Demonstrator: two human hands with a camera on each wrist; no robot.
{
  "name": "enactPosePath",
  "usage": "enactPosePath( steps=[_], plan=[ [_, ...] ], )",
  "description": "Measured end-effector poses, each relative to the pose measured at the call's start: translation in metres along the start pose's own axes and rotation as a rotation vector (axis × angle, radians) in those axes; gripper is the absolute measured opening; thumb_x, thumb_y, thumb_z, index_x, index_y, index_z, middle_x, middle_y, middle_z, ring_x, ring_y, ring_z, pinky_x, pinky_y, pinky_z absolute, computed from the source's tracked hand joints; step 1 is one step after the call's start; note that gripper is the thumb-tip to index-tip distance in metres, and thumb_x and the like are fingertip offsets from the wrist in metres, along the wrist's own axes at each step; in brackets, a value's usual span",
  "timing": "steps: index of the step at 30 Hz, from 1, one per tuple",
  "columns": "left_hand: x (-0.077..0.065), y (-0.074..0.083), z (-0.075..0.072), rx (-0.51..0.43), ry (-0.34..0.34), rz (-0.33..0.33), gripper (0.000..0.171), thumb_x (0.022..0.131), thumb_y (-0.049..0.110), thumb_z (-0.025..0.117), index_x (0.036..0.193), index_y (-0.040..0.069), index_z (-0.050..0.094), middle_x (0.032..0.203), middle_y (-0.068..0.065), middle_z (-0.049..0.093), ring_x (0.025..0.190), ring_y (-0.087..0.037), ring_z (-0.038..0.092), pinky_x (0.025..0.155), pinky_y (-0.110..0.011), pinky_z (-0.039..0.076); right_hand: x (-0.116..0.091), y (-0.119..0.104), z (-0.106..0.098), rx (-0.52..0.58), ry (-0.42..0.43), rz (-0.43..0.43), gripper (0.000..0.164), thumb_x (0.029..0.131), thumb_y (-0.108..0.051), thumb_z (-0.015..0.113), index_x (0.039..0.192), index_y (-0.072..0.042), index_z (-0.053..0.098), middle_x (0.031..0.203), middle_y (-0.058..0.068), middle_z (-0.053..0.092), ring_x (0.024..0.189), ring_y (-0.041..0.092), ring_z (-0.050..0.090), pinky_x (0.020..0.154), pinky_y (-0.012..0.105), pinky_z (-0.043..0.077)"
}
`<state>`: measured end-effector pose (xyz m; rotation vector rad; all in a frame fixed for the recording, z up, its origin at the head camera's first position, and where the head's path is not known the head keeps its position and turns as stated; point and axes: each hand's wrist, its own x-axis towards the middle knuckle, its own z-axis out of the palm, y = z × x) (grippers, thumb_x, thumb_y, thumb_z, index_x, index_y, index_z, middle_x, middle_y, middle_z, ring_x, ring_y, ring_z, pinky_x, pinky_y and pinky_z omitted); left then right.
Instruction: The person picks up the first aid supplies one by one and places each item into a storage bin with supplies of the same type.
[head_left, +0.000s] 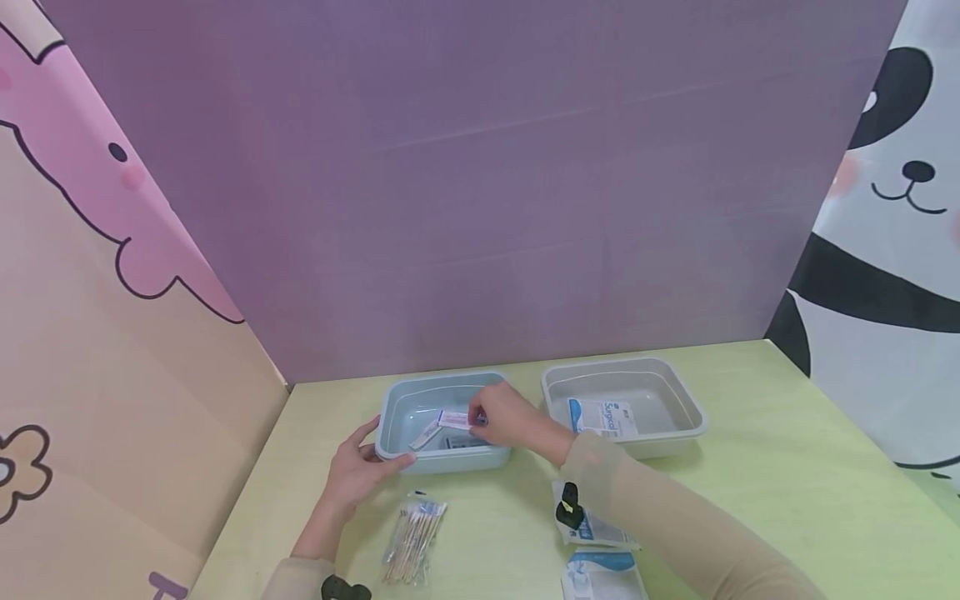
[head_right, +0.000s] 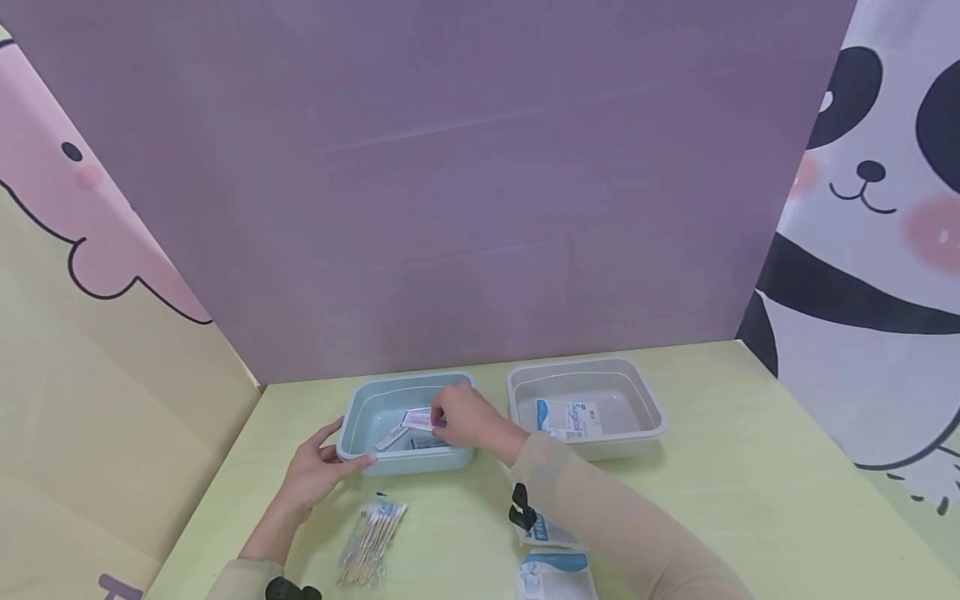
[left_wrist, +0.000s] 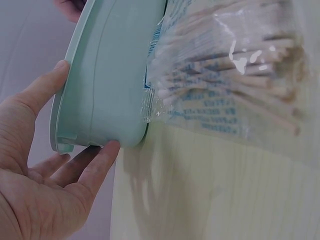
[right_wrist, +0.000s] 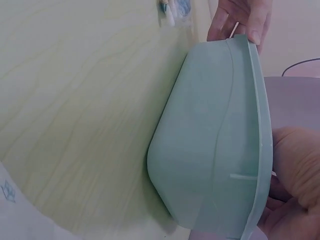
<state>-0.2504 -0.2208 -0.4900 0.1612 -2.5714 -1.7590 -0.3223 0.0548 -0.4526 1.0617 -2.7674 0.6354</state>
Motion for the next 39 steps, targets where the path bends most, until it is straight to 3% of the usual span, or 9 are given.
enactPosePath(
  steps=[39],
  plan=[
    [0.0012,-0.0012,-0.0009,0.010,-0.002,0.007,0.099,0.082,0.021,0.095,0.162,0.004,0.040,0.130,-0.035,0.070,0.114,-0.038,0.075,0.084,-0.039,0.062,0.0084,-0.0097,0.0012,-0.023,-0.065,0.030,0.006,0.089,-0.013,0.083,0.086,-0.011,0.079,0.086,0.001,0.078,0.078,0.011,0.063,0.078,0.031,0.057]
  ],
)
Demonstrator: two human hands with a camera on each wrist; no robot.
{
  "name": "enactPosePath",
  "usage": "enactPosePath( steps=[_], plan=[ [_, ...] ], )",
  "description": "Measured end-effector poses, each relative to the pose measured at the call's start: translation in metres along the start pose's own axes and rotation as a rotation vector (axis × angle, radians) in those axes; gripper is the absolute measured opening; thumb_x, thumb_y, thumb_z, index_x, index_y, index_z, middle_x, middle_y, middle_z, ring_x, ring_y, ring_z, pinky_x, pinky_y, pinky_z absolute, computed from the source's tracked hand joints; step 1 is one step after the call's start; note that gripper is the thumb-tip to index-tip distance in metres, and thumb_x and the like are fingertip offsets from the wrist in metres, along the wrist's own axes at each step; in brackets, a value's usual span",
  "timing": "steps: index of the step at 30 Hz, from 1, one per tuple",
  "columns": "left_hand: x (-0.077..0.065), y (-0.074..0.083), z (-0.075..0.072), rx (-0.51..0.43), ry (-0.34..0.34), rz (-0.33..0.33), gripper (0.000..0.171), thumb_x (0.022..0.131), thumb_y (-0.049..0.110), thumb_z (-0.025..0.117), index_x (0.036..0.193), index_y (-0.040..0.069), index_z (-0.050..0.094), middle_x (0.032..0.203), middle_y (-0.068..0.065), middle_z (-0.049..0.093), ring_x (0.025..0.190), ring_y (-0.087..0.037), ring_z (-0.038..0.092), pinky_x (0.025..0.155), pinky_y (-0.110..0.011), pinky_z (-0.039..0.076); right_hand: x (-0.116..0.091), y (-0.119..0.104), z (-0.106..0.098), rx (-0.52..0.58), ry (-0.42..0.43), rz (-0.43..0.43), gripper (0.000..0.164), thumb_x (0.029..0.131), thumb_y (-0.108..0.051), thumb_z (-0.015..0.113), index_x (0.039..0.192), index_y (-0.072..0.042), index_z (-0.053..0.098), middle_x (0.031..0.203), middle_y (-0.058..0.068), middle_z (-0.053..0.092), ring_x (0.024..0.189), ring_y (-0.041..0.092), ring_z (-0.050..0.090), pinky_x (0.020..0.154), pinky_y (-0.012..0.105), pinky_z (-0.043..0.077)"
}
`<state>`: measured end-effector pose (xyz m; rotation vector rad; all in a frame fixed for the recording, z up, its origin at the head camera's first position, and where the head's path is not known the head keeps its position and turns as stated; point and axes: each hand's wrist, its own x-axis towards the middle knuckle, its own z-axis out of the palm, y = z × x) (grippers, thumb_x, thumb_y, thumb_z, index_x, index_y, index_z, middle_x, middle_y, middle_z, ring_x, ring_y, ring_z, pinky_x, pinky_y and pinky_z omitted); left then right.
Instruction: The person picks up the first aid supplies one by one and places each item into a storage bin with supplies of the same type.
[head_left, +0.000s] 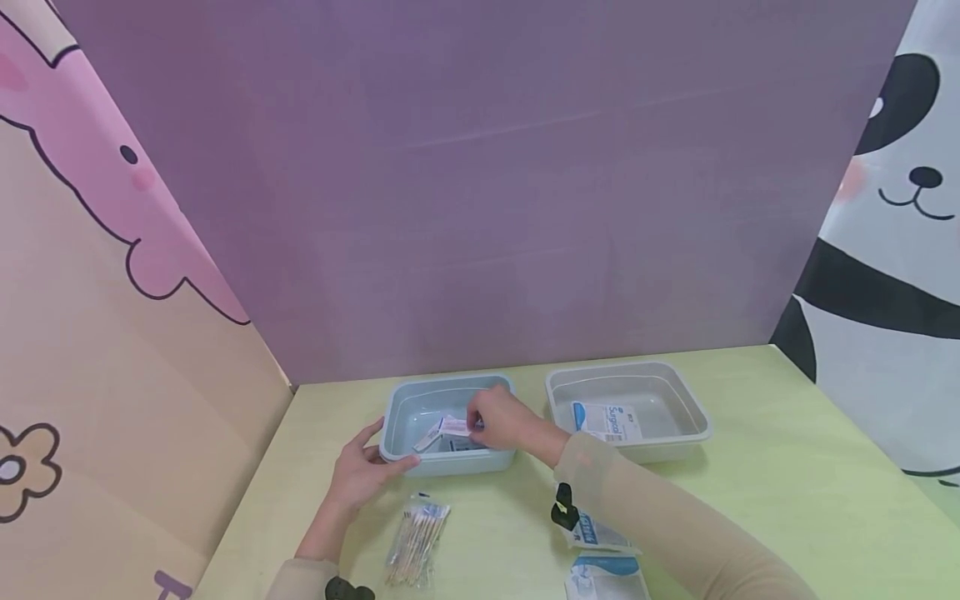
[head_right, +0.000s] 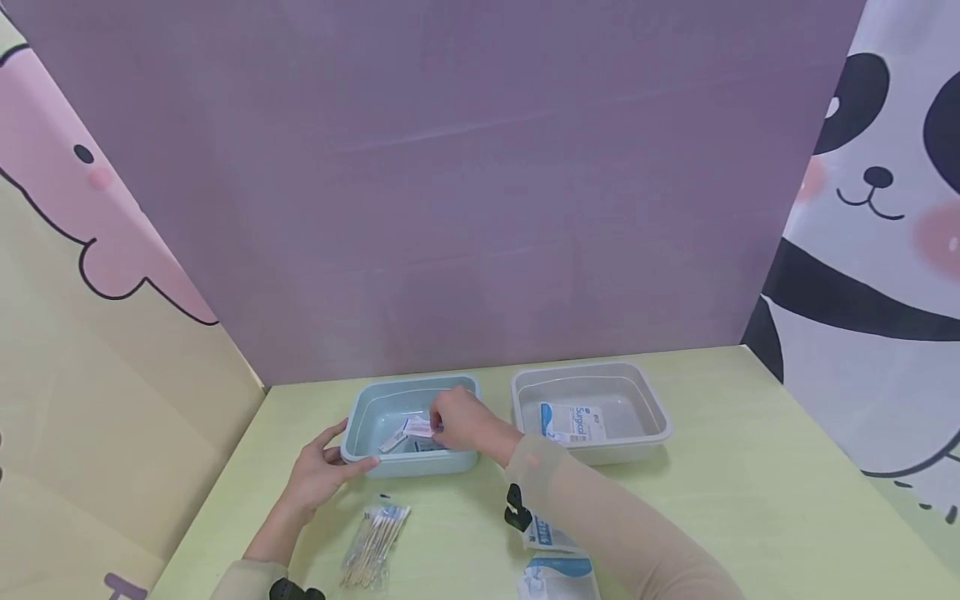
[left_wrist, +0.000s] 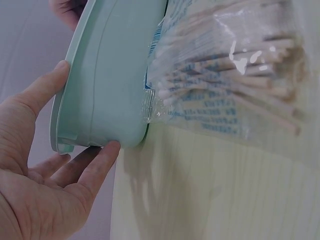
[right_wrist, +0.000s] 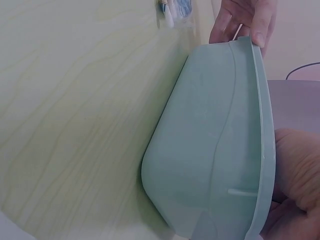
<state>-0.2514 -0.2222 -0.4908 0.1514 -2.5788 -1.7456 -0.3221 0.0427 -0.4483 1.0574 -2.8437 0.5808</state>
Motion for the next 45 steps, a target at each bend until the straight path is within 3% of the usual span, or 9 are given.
enactPosePath(
  steps=[7,21,31,42,45],
  plan=[
    [-0.001,0.000,0.001,0.002,0.000,-0.004,0.099,0.082,0.022,0.094,0.163,0.005,0.040,0.130,-0.034,0.070,0.114,-0.037,0.076,0.083,-0.036,0.062,-0.002,0.002,0.001,0.019,0.006,-0.014,0.012,0.090,-0.018,0.083,0.094,-0.006,0.080,0.093,0.010,0.080,0.085,0.018,0.067,0.082,0.038,0.058],
    [-0.001,0.004,-0.001,0.036,-0.003,-0.011,0.099,0.082,0.025,0.095,0.162,0.006,0.040,0.130,-0.034,0.070,0.112,-0.034,0.075,0.081,-0.034,0.059,-0.009,-0.011,-0.007,0.118,0.097,-0.117,0.014,0.094,-0.018,0.077,0.101,-0.006,0.079,0.095,0.006,0.083,0.088,0.023,0.079,0.082,0.032,0.061],
    [-0.001,0.002,0.000,0.018,-0.013,0.000,0.098,0.082,0.025,0.094,0.162,0.004,0.040,0.131,-0.033,0.070,0.111,-0.033,0.076,0.082,-0.036,0.060,-0.020,-0.034,-0.016,0.221,0.093,-0.191,0.016,0.094,-0.017,0.077,0.104,-0.004,0.079,0.097,0.008,0.083,0.088,0.023,0.079,0.082,0.027,0.062],
    [-0.002,0.000,0.001,0.002,-0.016,-0.011,0.098,0.082,0.026,0.094,0.162,0.008,0.040,0.129,-0.027,0.074,0.110,-0.029,0.076,0.085,-0.037,0.060,-0.029,-0.047,-0.010,0.246,0.032,-0.248,0.019,0.095,-0.017,0.077,0.110,-0.006,0.079,0.103,0.007,0.082,0.091,0.021,0.079,0.086,0.030,0.064],
    [-0.002,0.001,0.001,0.011,-0.017,-0.008,0.098,0.082,0.027,0.094,0.162,0.007,0.040,0.130,-0.028,0.073,0.111,-0.030,0.076,0.084,-0.037,0.060,-0.032,-0.049,-0.007,0.237,0.018,-0.275,0.020,0.095,-0.017,0.078,0.111,-0.005,0.079,0.105,0.007,0.082,0.091,0.021,0.080,0.085,0.025,0.062]
  ],
)
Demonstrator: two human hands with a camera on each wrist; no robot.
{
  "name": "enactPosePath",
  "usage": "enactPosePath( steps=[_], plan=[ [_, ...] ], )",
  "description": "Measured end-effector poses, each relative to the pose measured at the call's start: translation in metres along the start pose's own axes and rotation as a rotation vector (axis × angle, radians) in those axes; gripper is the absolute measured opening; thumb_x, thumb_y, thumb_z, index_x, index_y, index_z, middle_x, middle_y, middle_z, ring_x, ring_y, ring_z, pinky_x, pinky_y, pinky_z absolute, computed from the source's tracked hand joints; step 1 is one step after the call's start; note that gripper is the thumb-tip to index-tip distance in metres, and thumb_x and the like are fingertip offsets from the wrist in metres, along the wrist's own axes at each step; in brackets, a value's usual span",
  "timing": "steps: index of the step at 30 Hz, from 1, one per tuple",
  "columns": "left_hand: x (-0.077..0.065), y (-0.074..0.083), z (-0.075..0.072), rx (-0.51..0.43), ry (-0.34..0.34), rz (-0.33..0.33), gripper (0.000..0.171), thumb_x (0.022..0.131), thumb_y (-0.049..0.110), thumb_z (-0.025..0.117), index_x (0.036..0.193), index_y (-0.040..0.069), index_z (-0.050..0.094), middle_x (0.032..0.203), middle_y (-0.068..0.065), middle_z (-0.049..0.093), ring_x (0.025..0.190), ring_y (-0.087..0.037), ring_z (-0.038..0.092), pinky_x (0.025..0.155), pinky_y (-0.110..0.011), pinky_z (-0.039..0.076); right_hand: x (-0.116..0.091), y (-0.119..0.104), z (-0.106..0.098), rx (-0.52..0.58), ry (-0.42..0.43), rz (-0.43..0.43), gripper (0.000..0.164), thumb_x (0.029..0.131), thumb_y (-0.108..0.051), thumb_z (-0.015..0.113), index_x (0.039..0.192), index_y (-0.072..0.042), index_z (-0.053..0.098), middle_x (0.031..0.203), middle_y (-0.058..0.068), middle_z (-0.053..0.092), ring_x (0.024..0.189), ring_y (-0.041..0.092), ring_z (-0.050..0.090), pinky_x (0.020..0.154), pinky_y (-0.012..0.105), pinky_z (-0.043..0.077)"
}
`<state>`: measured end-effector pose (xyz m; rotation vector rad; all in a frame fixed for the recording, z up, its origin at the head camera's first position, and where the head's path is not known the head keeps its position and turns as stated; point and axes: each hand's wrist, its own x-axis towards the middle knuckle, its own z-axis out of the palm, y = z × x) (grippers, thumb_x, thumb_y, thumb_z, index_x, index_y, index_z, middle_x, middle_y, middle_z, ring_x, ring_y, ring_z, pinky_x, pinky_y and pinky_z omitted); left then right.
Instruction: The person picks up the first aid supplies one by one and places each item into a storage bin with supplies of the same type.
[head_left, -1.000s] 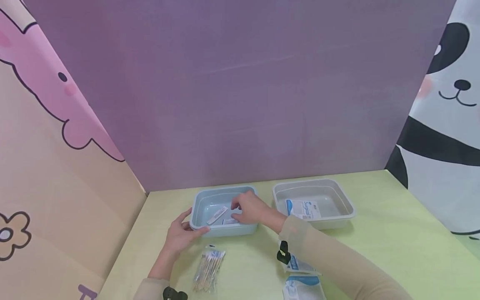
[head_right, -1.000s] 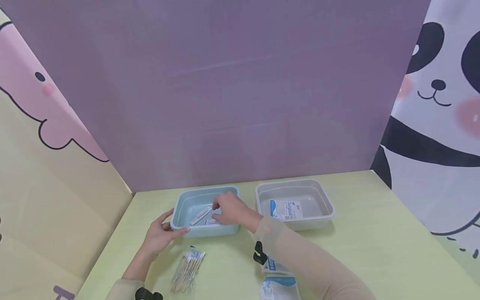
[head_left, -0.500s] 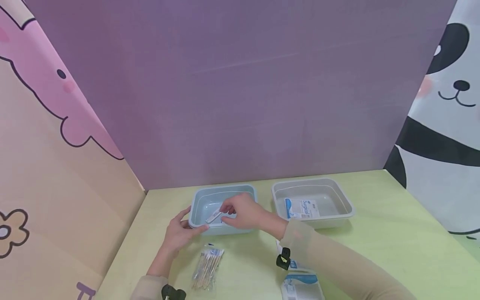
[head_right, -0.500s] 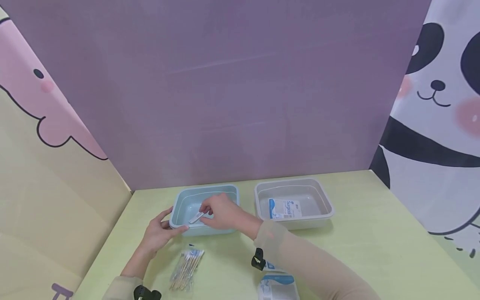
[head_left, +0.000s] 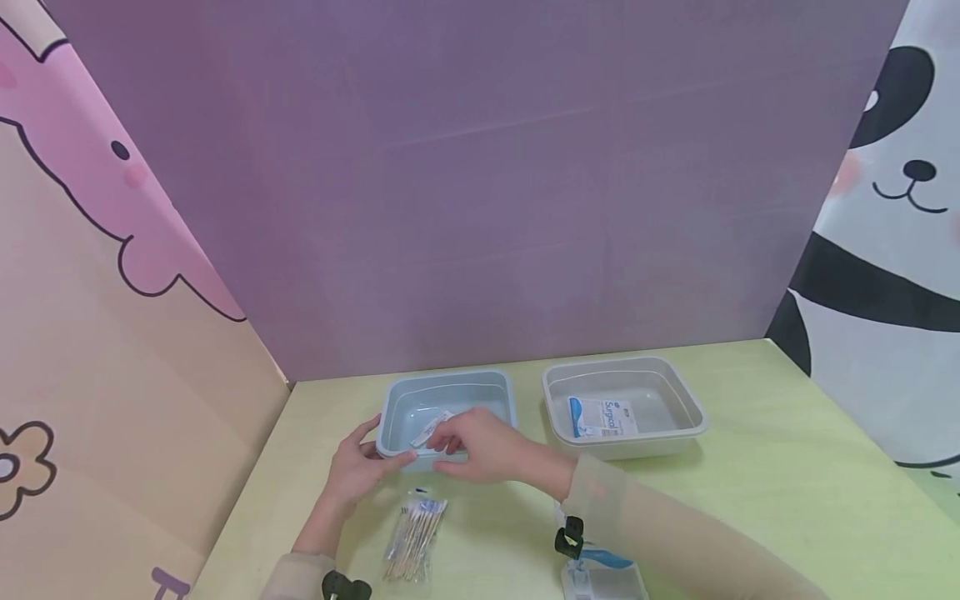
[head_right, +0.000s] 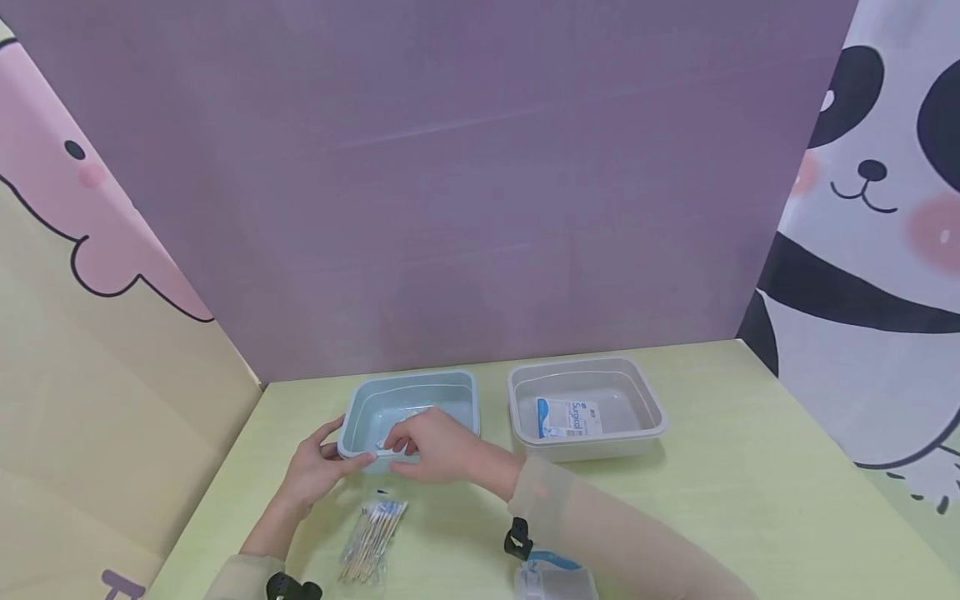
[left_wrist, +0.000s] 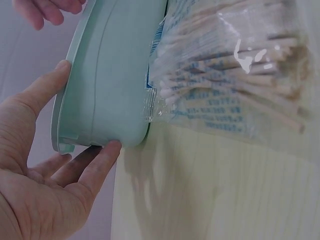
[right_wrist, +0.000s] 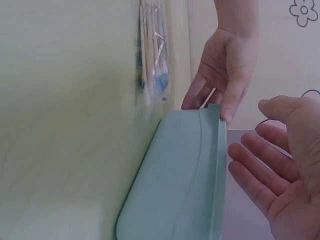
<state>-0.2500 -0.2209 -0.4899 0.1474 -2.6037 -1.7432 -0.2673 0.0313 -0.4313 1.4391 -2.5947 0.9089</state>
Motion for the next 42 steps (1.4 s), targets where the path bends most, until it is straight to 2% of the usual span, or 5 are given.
enactPosePath(
  steps=[9,15,24,31,42],
  plan=[
    [0.001,0.004,-0.001,0.031,0.016,-0.001,0.097,0.082,0.027,0.094,0.161,0.007,0.042,0.126,-0.027,0.075,0.108,-0.029,0.076,0.078,-0.031,0.058,-0.003,-0.005,0.013,0.002,-0.056,-0.044,0.018,0.095,-0.018,0.080,0.111,-0.010,0.079,0.107,0.002,0.082,0.091,0.011,0.078,0.085,0.018,0.060],
    [0.000,0.002,-0.002,0.033,0.015,-0.002,0.097,0.082,0.027,0.094,0.161,0.006,0.042,0.126,-0.028,0.075,0.110,-0.030,0.076,0.079,-0.031,0.057,-0.004,-0.004,0.021,-0.034,-0.131,-0.102,0.022,0.095,-0.021,0.080,0.113,-0.008,0.079,0.109,0.004,0.082,0.096,0.014,0.078,0.085,0.013,0.056],
    [0.000,0.001,-0.001,0.013,0.006,0.001,0.099,0.081,0.025,0.095,0.162,0.005,0.041,0.125,-0.027,0.075,0.109,-0.031,0.077,0.084,-0.037,0.061,-0.006,-0.010,0.033,-0.132,-0.274,-0.141,0.034,0.093,-0.020,0.080,0.126,-0.014,0.077,0.126,-0.005,0.078,0.122,0.007,0.070,0.109,0.019,0.050],
    [0.000,0.001,-0.002,0.009,0.005,0.010,0.099,0.081,0.023,0.095,0.161,0.004,0.041,0.127,-0.030,0.074,0.110,-0.031,0.077,0.084,-0.039,0.062,-0.007,-0.011,0.043,-0.195,-0.321,-0.228,0.047,0.090,-0.023,0.082,0.135,-0.014,0.071,0.140,0.003,0.072,0.134,0.015,0.065,0.116,0.025,0.047],
    [0.000,0.002,-0.001,0.017,0.015,0.013,0.099,0.081,0.023,0.095,0.161,0.004,0.041,0.128,-0.032,0.072,0.110,-0.032,0.077,0.081,-0.036,0.060,-0.009,-0.015,0.050,-0.283,-0.418,-0.209,0.060,0.091,-0.033,0.083,0.146,-0.022,0.063,0.158,0.003,0.058,0.148,0.019,0.052,0.122,0.030,0.042]
  ],
)
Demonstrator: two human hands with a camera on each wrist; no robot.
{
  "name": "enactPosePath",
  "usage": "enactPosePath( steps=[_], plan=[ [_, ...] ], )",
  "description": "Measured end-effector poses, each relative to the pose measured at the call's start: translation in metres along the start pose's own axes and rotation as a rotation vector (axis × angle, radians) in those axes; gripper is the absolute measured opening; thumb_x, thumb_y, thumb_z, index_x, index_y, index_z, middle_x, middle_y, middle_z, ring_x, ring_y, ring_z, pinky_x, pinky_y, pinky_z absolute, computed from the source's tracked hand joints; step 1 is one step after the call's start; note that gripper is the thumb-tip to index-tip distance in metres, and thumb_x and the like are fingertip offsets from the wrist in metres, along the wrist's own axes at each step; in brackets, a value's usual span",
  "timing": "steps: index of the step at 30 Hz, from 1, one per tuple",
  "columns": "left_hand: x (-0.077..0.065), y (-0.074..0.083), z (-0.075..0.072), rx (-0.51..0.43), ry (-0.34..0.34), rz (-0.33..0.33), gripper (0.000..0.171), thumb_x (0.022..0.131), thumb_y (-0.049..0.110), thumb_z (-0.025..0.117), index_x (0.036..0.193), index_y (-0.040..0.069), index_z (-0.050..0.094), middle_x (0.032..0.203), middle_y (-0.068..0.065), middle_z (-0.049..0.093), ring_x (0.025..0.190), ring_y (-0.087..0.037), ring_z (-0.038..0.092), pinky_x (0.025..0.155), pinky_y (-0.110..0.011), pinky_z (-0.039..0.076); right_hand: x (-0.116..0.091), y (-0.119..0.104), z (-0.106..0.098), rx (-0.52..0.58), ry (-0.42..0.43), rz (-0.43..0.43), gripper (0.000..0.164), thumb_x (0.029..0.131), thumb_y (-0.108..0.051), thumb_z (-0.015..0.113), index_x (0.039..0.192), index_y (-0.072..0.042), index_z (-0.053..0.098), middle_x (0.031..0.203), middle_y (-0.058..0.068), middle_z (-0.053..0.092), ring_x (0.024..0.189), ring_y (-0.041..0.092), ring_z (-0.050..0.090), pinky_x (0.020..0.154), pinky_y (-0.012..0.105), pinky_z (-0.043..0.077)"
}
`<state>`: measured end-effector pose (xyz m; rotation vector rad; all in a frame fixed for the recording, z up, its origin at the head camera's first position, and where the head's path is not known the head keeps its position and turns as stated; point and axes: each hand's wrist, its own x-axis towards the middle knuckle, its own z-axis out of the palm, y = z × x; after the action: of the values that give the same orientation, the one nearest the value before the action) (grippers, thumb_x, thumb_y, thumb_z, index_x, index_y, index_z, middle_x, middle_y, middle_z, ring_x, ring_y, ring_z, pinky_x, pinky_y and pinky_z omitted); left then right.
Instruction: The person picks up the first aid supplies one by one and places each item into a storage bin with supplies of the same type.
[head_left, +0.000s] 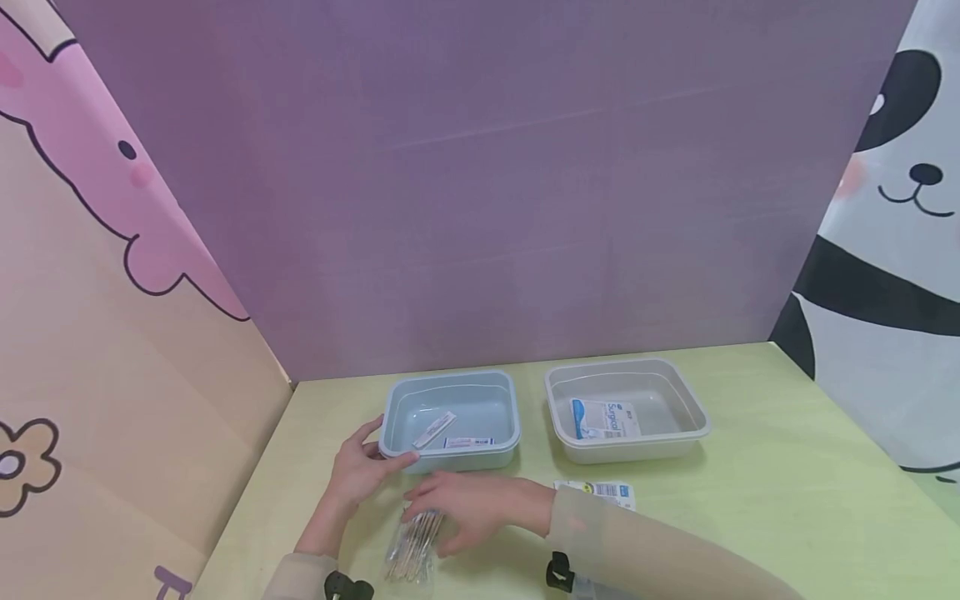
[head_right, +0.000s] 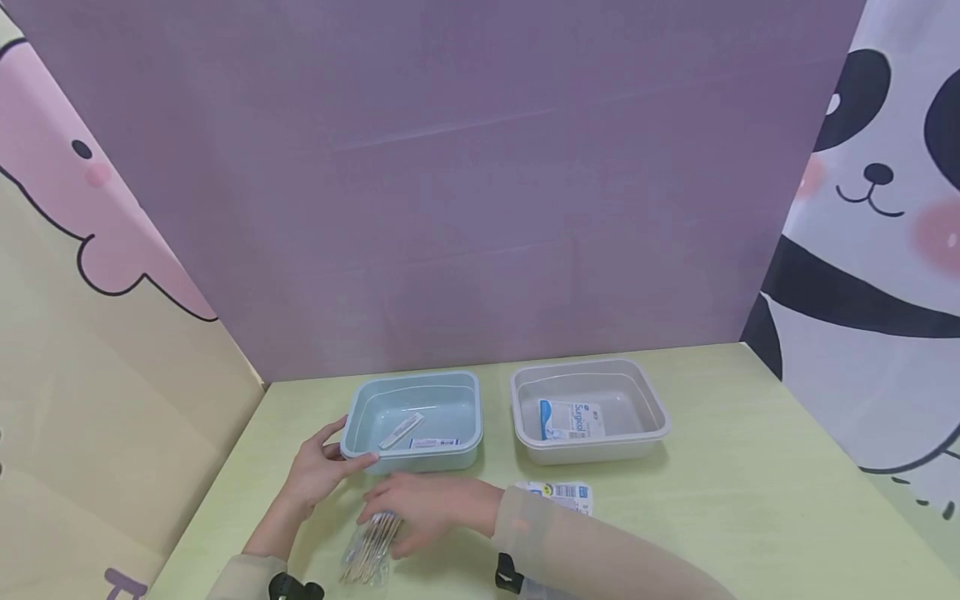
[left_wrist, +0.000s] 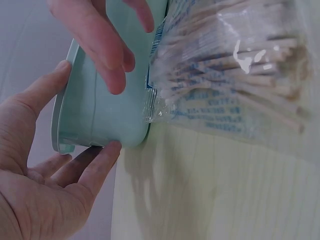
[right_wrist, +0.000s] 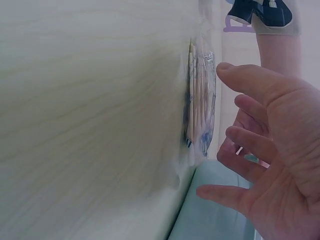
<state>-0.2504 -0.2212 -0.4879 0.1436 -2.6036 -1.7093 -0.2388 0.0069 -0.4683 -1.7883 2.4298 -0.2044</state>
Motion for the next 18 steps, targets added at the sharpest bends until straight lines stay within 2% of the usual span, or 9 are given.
enactPosePath(
  steps=[9,18],
  plan=[
    [-0.002,0.003,-0.001,0.004,-0.003,0.002,0.100,0.080,0.024,0.096,0.161,0.003,0.041,0.128,-0.033,0.072,0.112,-0.033,0.076,0.080,-0.036,0.061,0.006,0.003,0.007,0.002,-0.020,-0.039,0.064,0.090,-0.032,0.085,0.148,-0.021,0.061,0.160,0.006,0.056,0.151,0.021,0.049,0.123,0.030,0.040],
    [-0.001,0.001,-0.001,-0.006,-0.007,-0.003,0.099,0.081,0.024,0.095,0.162,0.004,0.040,0.128,-0.032,0.072,0.111,-0.032,0.076,0.081,-0.035,0.060,0.013,-0.001,0.012,-0.054,-0.070,-0.032,0.071,0.086,-0.035,0.087,0.150,-0.027,0.059,0.162,0.002,0.053,0.153,0.021,0.044,0.127,0.036,0.033]
  ],
)
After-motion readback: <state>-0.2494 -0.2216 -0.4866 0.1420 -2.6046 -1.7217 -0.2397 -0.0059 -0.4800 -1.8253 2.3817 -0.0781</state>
